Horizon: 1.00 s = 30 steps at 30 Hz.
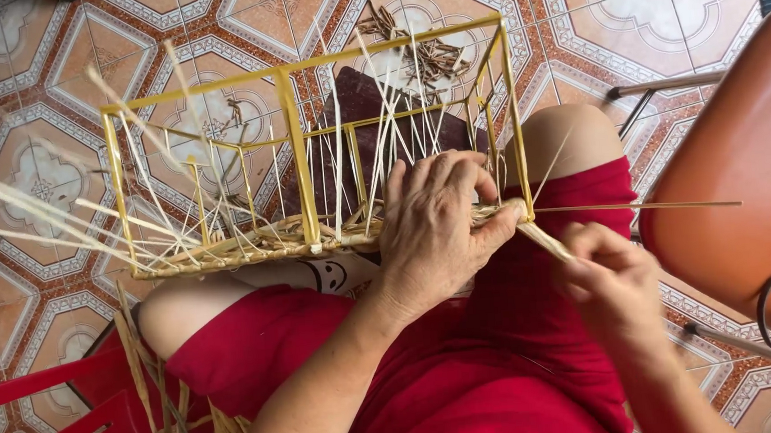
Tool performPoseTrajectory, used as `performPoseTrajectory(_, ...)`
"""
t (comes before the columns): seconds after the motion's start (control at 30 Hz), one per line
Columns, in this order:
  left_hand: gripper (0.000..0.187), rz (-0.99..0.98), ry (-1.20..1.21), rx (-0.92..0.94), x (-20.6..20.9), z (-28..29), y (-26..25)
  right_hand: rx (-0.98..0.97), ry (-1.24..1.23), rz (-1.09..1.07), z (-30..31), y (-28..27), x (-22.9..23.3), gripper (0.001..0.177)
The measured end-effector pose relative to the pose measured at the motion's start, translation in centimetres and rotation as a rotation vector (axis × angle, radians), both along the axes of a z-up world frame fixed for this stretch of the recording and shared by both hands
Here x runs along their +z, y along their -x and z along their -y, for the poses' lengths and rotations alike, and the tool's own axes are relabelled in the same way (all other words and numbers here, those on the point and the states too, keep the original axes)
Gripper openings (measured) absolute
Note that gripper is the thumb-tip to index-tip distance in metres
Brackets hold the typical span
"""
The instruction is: Weaving straw or fiber material around a gold-colored wire frame to create a basket.
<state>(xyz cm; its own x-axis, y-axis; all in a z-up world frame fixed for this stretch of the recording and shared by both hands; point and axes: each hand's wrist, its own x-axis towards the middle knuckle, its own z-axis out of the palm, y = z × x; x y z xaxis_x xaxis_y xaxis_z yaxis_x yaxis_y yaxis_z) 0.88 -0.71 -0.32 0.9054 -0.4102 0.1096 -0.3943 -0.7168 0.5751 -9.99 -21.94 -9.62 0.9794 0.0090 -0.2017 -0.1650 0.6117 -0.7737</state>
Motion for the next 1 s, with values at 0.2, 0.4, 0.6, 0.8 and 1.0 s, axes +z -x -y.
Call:
performPoseTrajectory(0.2,0.028,0.061,-0.016,-0.057,-0.9,-0.1,0.2,-0.027,-0.060,0.067,2.4,0.7,0.1,0.018)
performPoseTrajectory(0.4,0.028,0.039,-0.029,-0.070,-1.4,-0.3,0.0,-0.043,0.805,0.343,-2.0,-2.0,2.3,0.027)
performPoseTrajectory(0.6,0.021,0.116,0.074,-0.010,-1.7,0.1,0.2,-0.146,0.219,0.139,0.0,-2.2,2.1,0.020)
performPoseTrajectory(0.8,0.013,0.136,0.098,-0.116,-0.8,-0.3,0.5,-0.033,1.012,0.351,-1.9,-7.8,8.4,0.015)
performPoseTrajectory(1.0,0.031,0.205,0.111,-0.065,-1.3,-0.6,0.8,-0.093,1.286,0.475,-4.1,-10.5,5.7,0.014)
